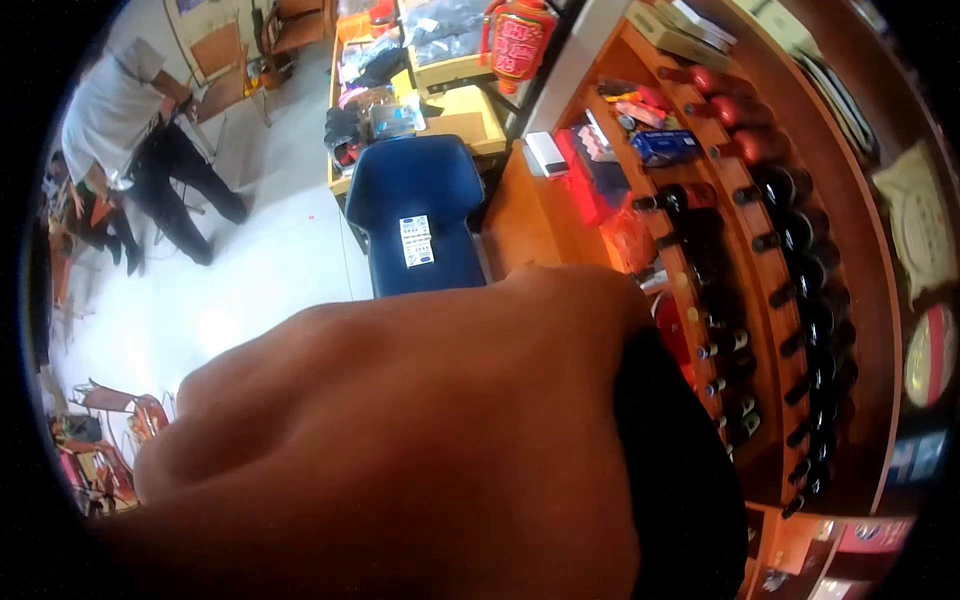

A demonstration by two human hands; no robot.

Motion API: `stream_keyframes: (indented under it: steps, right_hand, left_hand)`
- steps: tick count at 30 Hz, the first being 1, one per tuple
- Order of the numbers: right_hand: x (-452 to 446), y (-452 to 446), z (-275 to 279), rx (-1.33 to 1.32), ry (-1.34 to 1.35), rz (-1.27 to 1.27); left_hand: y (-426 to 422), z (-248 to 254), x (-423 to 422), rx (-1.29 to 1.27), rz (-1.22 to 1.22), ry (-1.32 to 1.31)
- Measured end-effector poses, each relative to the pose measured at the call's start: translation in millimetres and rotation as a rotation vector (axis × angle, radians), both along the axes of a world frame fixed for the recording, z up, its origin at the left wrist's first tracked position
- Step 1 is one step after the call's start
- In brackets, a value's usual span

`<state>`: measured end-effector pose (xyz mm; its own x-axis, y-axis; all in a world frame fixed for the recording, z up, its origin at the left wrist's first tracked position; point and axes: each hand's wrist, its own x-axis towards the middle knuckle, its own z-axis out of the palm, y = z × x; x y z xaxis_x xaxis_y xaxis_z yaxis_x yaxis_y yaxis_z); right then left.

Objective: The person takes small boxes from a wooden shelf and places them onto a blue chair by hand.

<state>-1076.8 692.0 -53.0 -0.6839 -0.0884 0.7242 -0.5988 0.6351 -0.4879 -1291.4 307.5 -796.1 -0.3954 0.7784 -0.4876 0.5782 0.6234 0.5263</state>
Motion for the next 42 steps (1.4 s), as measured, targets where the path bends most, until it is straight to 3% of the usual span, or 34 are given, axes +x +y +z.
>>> stream_keyframes:
  steps: [2,5,7,10,11,14,16,19,22,25,32,37,42]
  right_hand:
    - [28.1,-18.6,10.9,0.036,-0.01,-0.054]
    - [75.9,-45.4,24.7,0.099,-0.043,-0.156]
    - [114.3,-62.5,32.9,0.137,-0.082,-0.252]
    - [182.9,-91.3,45.5,0.181,-0.146,-0.401]
    - [206.7,-101.2,45.3,0.188,-0.174,-0.452]
    - [280.9,-129.9,54.2,0.199,-0.209,-0.537]
    - [324.0,-146.1,47.4,0.163,-0.167,-0.535]
    - [386.6,-169.9,26.6,0.118,-0.131,-0.6]
    - [450.0,-200.4,0.2,0.067,-0.092,-0.699]
    - [510.6,-237.3,-15.4,0.075,-0.074,-0.804]
    - [576.9,-373.2,-14.4,0.234,-0.007,-1.24]
    - [564.8,-482.8,-2.2,0.471,0.044,-1.639]
    - [540.3,-570.7,-2.8,0.762,0.044,-2.068]
  left_hand:
    - [-31.1,18.2,15.0,-0.171,0.177,-0.12]
    - [-37.1,33.6,21.4,-0.177,0.354,-0.208]
    - [-6.2,41.1,7.8,0.014,0.423,-0.207]
    - [89.1,68.8,-44.7,0.692,0.375,-0.118]
    - [154.3,196.9,-38.3,0.608,0.536,-0.305]
    - [198.2,504.9,-1.7,1.276,0.207,0.581]
    - [190.1,617.8,56.1,1.633,-0.072,0.658]
    - [180.8,697.5,172.7,1.866,-0.795,0.421]
    - [173.1,730.7,286.0,1.799,-1.348,0.139]
    - [171.0,741.0,370.7,1.723,-1.573,-0.044]
    - [154.4,770.1,467.9,1.725,-1.864,-0.319]
    - [128.7,781.1,480.7,1.747,-2.007,-0.477]
    - [107.8,781.8,469.2,1.807,-1.991,-0.715]
